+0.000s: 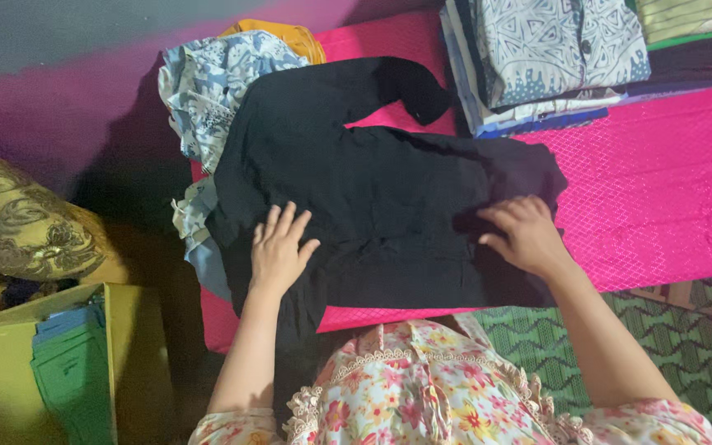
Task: The person folds several garments on a pink-covered table. They smooth and fold a patterned shirt, then a black long-sleeved shirt, and finally a light blue patterned shirt, stacking each folded item on the table.
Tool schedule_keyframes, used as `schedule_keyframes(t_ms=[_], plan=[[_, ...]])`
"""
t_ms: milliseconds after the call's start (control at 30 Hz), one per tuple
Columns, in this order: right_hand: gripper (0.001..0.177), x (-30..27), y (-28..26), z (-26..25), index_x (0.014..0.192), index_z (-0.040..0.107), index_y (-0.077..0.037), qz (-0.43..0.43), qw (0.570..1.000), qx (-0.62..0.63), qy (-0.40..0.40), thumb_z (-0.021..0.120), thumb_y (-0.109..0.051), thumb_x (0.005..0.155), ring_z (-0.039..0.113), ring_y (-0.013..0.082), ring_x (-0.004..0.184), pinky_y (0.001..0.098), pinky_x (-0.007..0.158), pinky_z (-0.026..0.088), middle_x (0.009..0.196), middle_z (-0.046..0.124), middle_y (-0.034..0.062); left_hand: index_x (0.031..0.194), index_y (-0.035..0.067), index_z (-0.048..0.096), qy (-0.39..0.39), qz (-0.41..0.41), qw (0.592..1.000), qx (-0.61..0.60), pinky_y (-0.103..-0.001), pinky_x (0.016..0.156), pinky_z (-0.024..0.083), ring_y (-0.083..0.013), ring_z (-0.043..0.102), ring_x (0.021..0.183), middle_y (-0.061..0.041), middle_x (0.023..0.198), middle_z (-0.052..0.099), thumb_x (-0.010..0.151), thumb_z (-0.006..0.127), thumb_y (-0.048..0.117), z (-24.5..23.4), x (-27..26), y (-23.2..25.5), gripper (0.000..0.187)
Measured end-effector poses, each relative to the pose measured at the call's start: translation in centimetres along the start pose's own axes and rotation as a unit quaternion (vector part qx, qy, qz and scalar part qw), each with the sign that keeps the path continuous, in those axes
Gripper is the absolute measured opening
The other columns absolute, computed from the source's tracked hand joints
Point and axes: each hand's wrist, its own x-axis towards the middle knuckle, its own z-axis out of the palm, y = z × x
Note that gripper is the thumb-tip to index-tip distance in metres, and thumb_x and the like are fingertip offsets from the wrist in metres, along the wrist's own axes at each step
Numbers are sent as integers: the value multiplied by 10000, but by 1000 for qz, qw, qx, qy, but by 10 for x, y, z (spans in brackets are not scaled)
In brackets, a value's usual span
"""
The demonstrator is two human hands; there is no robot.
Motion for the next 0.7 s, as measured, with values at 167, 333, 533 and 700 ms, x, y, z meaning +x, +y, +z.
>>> schedule_keyframes(t_ms=[167, 333, 533, 700], plan=[[485, -37, 54, 6, 1351, 682, -183, 280, 924, -242, -97, 617, -482, 973, 663, 380, 1009, 536, 801, 494, 1137, 701, 152, 1381, 179, 619, -44, -20, 998, 50, -648, 1115, 333, -352, 364, 1467, -84, 1517, 531, 863, 711, 451, 6, -9, 5, 593], [493, -54, 97, 42, 1341, 619, -96, 317, 940, -126, 0, 656, -494, 1053, 573, 448, 1146, 584, 1017, 453, 1207, 628, 202, 1399, 171, 613, -57, -38, 994, 87, -641, 1117, 311, -380, 353, 1464, -94, 1520, 513, 876, 703, 452, 11, -4, 18, 601], [625, -37, 56, 39, 1446, 610, -101, 269, 954, -67, 116, 795, -340, 899, 476, 455, 1269, 590, 1030, 389, 1380, 535, 233, 1315, 219, 690, 27, 2, 999, 23, -624, 1153, 328, -326, 495, 1387, -79, 1433, 621, 925, 681, 430, -7, -5, 22, 444], [597, -48, 20, 1, 1341, 661, -199, 67, 995, -44, 52, 812, -401, 800, 469, 423, 1340, 569, 1100, 389, 1400, 565, 138, 1184, 202, 713, 155, -80, 983, -50, -491, 1054, 486, -325, 635, 1250, -60, 1311, 703, 949, 708, 352, -32, -55, -6, 279]])
